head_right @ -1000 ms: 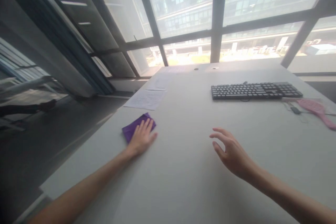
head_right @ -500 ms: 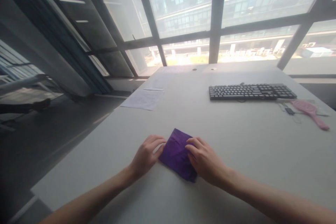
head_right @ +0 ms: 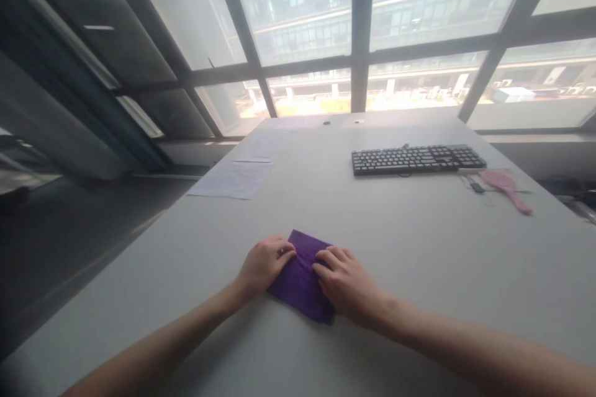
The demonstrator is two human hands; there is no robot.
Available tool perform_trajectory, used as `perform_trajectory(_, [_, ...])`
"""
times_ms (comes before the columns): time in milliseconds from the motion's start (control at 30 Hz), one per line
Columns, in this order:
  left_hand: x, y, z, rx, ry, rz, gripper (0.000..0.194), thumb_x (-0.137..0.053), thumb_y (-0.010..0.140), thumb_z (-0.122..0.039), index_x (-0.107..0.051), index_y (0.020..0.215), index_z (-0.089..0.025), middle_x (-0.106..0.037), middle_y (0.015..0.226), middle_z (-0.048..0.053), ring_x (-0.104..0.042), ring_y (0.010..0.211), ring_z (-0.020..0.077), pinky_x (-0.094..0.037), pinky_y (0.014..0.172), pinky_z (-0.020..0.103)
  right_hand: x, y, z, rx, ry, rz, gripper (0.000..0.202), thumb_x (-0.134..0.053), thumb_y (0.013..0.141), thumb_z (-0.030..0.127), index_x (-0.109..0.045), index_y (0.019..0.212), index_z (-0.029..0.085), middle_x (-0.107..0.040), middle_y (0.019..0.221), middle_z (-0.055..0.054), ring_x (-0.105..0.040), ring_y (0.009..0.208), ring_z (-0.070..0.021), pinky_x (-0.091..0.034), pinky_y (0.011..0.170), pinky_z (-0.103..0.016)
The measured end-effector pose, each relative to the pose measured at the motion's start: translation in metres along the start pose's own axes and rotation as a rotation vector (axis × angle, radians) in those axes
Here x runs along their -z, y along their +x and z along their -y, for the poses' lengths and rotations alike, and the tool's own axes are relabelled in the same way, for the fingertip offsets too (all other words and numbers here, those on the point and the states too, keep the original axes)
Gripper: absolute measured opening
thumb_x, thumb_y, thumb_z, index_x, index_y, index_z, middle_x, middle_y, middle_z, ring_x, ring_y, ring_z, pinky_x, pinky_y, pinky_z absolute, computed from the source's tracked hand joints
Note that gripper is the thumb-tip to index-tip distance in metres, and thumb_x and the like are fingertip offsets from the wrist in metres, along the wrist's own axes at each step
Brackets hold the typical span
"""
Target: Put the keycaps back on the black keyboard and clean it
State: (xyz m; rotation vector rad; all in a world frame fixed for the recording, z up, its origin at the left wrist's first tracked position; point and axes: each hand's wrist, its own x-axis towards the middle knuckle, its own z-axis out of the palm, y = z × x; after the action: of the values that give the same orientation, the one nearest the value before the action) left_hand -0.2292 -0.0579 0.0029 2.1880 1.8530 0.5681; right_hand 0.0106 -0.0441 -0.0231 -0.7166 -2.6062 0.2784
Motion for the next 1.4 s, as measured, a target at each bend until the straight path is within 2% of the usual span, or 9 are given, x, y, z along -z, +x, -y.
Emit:
perform_trajectory(200, [0.005,0.017,0.0,0.082,0.024,0.107,0.014,-0.062,0.088,-0.029,-0.074,0.083,-0.024,-0.074,0.083,0.002,-0.069,0.08,0.0217,-0.05,0.075,0.032,0.008,0.0,-0.002,0.017,-0.064,0.04,0.021,-0.054,0.098,0.019,-0.065,0.116,0.019,-0.064,0.125,-0.01,-0.054,0.117,-0.0248,-0.043,0.101,-0.04])
perform_trajectory(367, [-0.011,0.018,-0.005,-0.119,0.118,0.077,0.015,-0.056,0.088,-0.024,-0.067,0.079,-0.022,-0.069,0.083,0.004,-0.065,0.08,0.0232,-0.051,0.077,0.036,0.02,-0.01,-0.02,0.019,-0.108,0.085,0.015,-0.057,0.095,0.019,-0.066,0.107,0.018,-0.066,0.121,-0.01,-0.054,0.116,-0.0237,-0.041,0.101,-0.039])
perform_trajectory(533, [-0.045,0.018,-0.04,-0.317,0.144,-0.049,0.026,-0.05,0.095,-0.023,-0.067,0.114,-0.019,-0.068,0.114,0.013,-0.063,0.106,0.0296,-0.052,0.093,0.046,0.037,-0.005,-0.031,-0.225,-0.104,0.025,0.023,-0.049,0.101,0.025,-0.068,0.092,0.016,-0.07,0.101,-0.011,-0.06,0.101,-0.0231,-0.044,0.1,-0.041])
perform_trajectory(633, [-0.061,0.037,-0.053,-0.407,0.064,-0.001,0.033,-0.048,0.094,-0.018,-0.067,0.121,-0.017,-0.067,0.122,0.015,-0.061,0.115,0.0295,-0.051,0.101,0.047,0.035,0.003,-0.029,-0.26,-0.018,-0.062,0.032,-0.042,0.103,0.026,-0.063,0.124,0.013,-0.067,0.124,-0.014,-0.057,0.119,-0.0242,-0.043,0.107,-0.039])
perform_trajectory(800, [-0.068,0.082,-0.028,-0.334,-0.056,-0.08,0.04,-0.04,0.095,-0.02,-0.066,0.124,-0.018,-0.064,0.134,0.012,-0.058,0.127,0.0266,-0.047,0.111,0.045,0.028,-0.009,-0.052,-0.253,0.045,0.059,0.072,-0.052,0.099,0.039,-0.023,0.16,0.013,-0.026,0.166,-0.016,-0.021,0.154,-0.0283,-0.023,0.124,-0.046])
perform_trajectory(1000, [-0.065,0.089,-0.004,-0.292,-0.072,-0.074,0.032,-0.047,0.094,-0.03,-0.071,0.112,-0.019,-0.068,0.127,0.01,-0.061,0.121,0.0272,-0.049,0.109,0.045,0.066,-0.073,-0.129,-0.63,-0.119,0.044,0.064,-0.042,0.102,0.045,-0.036,0.157,0.013,-0.023,0.167,-0.015,-0.015,0.156,-0.029,-0.015,0.126,-0.048])
perform_trajectory(1167, [-0.062,0.082,-0.017,-0.292,-0.063,-0.108,0.028,-0.048,0.094,-0.031,-0.073,0.103,-0.022,-0.07,0.122,0.009,-0.062,0.117,0.0274,-0.05,0.104,0.046,0.115,-0.187,-0.182,-1.042,-0.318,-0.035,0.062,-0.037,0.101,0.048,-0.042,0.154,0.017,-0.026,0.166,-0.014,-0.021,0.154,-0.0333,-0.02,0.123,-0.053])
perform_trajectory(1300, [-0.055,0.067,-0.039,-0.435,-0.061,-0.13,0.026,-0.046,0.096,-0.02,-0.071,0.102,-0.021,-0.069,0.122,0.009,-0.06,0.119,0.0259,-0.048,0.103,0.045,0.138,-0.271,-0.205,-1.38,-0.438,-0.133,0.069,-0.031,0.101,0.052,-0.04,0.155,0.01,-0.026,0.164,-0.024,-0.024,0.151,-0.0403,-0.021,0.121,-0.058])
perform_trajectory(1400, [-0.049,0.059,-0.053,-0.515,-0.068,-0.079,0.028,-0.045,0.096,-0.013,-0.07,0.104,-0.021,-0.07,0.121,0.008,-0.061,0.119,0.0235,-0.047,0.102,0.042,0.13,-0.275,-0.2,-1.424,-0.438,-0.14,0.071,-0.025,0.102,0.049,-0.038,0.155,0.005,-0.023,0.163,-0.027,-0.022,0.152,-0.0415,-0.019,0.121,-0.06])
